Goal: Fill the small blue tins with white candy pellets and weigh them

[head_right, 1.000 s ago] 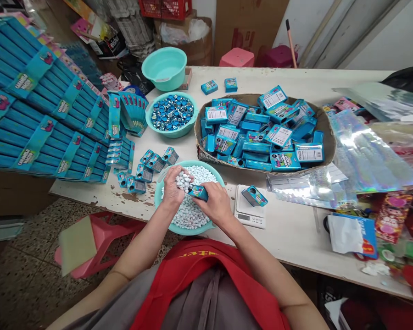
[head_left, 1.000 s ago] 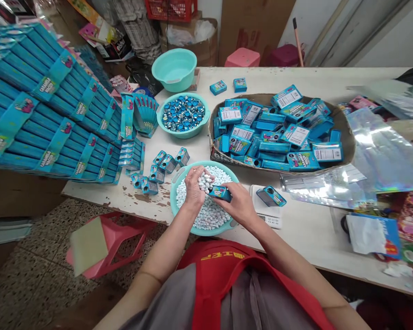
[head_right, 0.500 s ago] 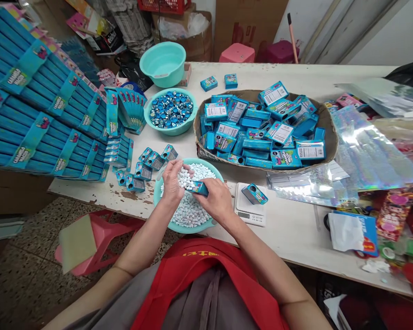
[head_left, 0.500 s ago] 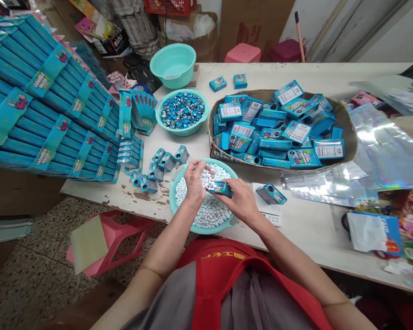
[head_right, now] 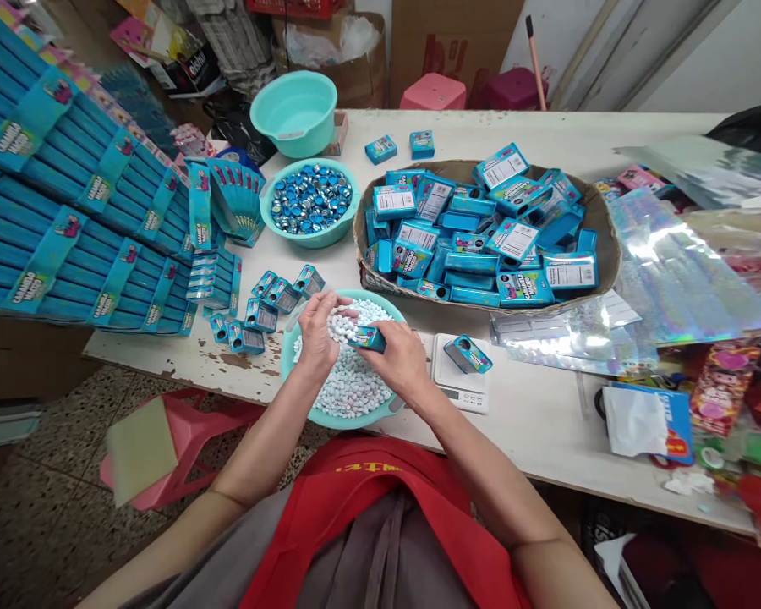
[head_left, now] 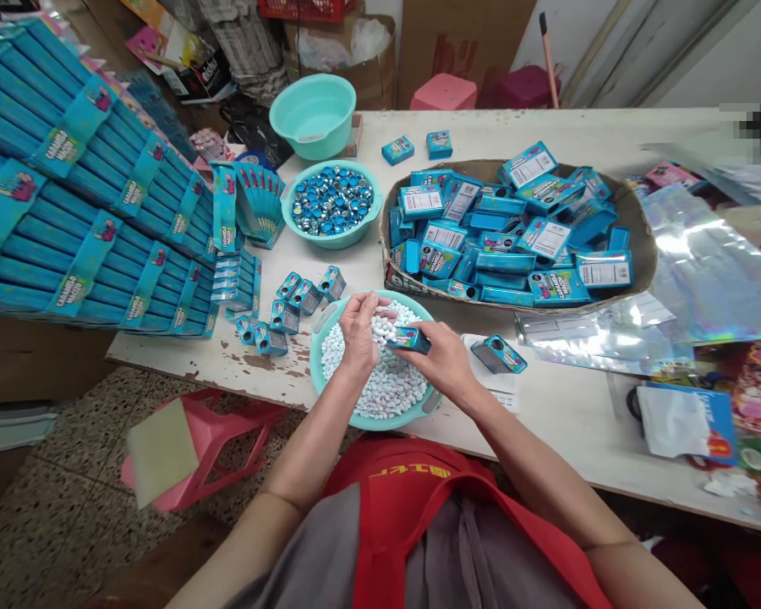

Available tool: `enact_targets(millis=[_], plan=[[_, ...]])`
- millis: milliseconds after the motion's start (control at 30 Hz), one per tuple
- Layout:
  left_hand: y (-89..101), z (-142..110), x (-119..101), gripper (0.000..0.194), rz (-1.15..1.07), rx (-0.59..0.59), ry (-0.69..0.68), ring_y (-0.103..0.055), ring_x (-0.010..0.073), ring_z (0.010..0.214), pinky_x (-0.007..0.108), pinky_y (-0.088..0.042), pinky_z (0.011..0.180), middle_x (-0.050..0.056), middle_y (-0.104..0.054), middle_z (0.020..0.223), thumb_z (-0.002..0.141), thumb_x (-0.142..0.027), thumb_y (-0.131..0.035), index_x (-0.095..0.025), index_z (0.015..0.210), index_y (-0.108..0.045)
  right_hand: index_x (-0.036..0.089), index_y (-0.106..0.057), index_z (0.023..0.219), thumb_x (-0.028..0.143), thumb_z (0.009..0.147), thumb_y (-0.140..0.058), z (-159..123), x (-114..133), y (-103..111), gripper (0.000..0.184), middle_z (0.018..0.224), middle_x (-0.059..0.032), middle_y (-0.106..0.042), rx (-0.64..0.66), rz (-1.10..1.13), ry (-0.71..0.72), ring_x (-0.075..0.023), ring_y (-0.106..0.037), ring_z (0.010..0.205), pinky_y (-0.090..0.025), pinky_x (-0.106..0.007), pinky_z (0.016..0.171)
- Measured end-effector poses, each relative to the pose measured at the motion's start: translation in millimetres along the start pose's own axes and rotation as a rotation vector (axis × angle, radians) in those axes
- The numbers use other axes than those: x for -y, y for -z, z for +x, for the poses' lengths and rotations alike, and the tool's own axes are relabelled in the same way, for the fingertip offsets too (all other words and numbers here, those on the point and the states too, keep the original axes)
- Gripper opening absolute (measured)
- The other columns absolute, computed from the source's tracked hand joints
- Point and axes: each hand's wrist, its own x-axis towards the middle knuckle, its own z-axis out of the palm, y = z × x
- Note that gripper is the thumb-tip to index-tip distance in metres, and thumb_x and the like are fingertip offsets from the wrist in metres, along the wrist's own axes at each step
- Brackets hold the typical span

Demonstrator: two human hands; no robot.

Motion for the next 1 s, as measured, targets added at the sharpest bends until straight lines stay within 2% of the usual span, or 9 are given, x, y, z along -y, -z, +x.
enact_targets(millis=[400, 533, 667, 767, 900, 1000], plan=[[-5.6, 0.4, -4.6, 0.032, -0.014, 0.012, -0.034, -0.059, 0.0108, 0.048, 0.022, -0.044, 0.049, -0.004, -0.058, 0.057, 0.071, -0.043, -0.069, -0.019, 0.080, -0.050, 0.022, -0.065, 0.100, 0.039, 0.075, -0.071, 1.2, -0.1, 1.6, 0.031, 0.095, -0.0069, -0.070, -0.011, 0.007, 0.010, -0.0275, -0.061, 0.088, -0.043, -0.037, 0.071], [-7.3, 1.0, -5.8, 0.036, 0.001, 0.009, -0.006, -0.058, 0.0098, 0.047, 0.020, -0.043, 0.047, -0.004, -0.060, 0.058, 0.070, -0.046, -0.069, -0.020, 0.082, -0.049, 0.023, -0.064, 0.101, 0.039, 0.076, -0.070, 2.0, -1.1, 3.3, 0.030, 0.096, -0.0068, -0.070, -0.008, 0.012, 0.001, -0.0275, -0.061, 0.089, -0.043, -0.037, 0.072], [-9.2, 1.7, -4.6, 0.036, 0.026, 0.055, 0.020, -0.060, 0.0111, 0.050, 0.021, -0.046, 0.049, -0.003, -0.061, 0.061, 0.070, -0.047, -0.070, -0.019, 0.083, -0.050, 0.023, -0.065, 0.099, 0.034, 0.074, -0.072, 1.5, 0.7, 2.8, 0.028, 0.096, -0.0064, -0.070, 0.014, 0.007, -0.019, -0.0279, -0.061, 0.090, -0.043, -0.038, 0.073], [-8.8, 2.9, -2.7, 0.035, 0.039, 0.058, -0.004, -0.061, 0.0113, 0.051, 0.022, -0.047, 0.051, -0.003, -0.061, 0.060, 0.070, -0.046, -0.069, -0.019, 0.082, -0.051, 0.022, -0.065, 0.099, 0.032, 0.074, -0.072, 0.8, 3.3, 1.7, 0.028, 0.098, -0.0059, -0.070, 0.041, 0.035, -0.006, -0.0272, -0.061, 0.091, -0.043, -0.038, 0.076], [-7.0, 2.0, -2.1, 0.033, 0.065, 0.076, -0.007, -0.060, 0.0113, 0.050, 0.021, -0.046, 0.049, -0.002, -0.062, 0.060, 0.071, -0.045, -0.068, -0.019, 0.081, -0.051, 0.021, -0.065, 0.098, 0.032, 0.074, -0.071, 0.0, 4.1, -0.3, 0.027, 0.095, -0.0065, -0.070, -0.013, 0.015, -0.040, -0.0272, -0.061, 0.089, -0.043, -0.038, 0.075], [-7.4, -0.2, -3.4, 0.031, 0.068, 0.069, -0.032, -0.058, 0.0099, 0.047, 0.020, -0.044, 0.048, -0.004, -0.060, 0.059, 0.071, -0.044, -0.067, -0.018, 0.080, -0.051, 0.021, -0.066, 0.097, 0.031, 0.073, -0.073, -1.0, 3.7, -1.7, 0.027, 0.096, -0.0060, -0.070, 0.000, 0.044, -0.027, -0.0267, -0.061, 0.090, -0.043, -0.038, 0.077]])
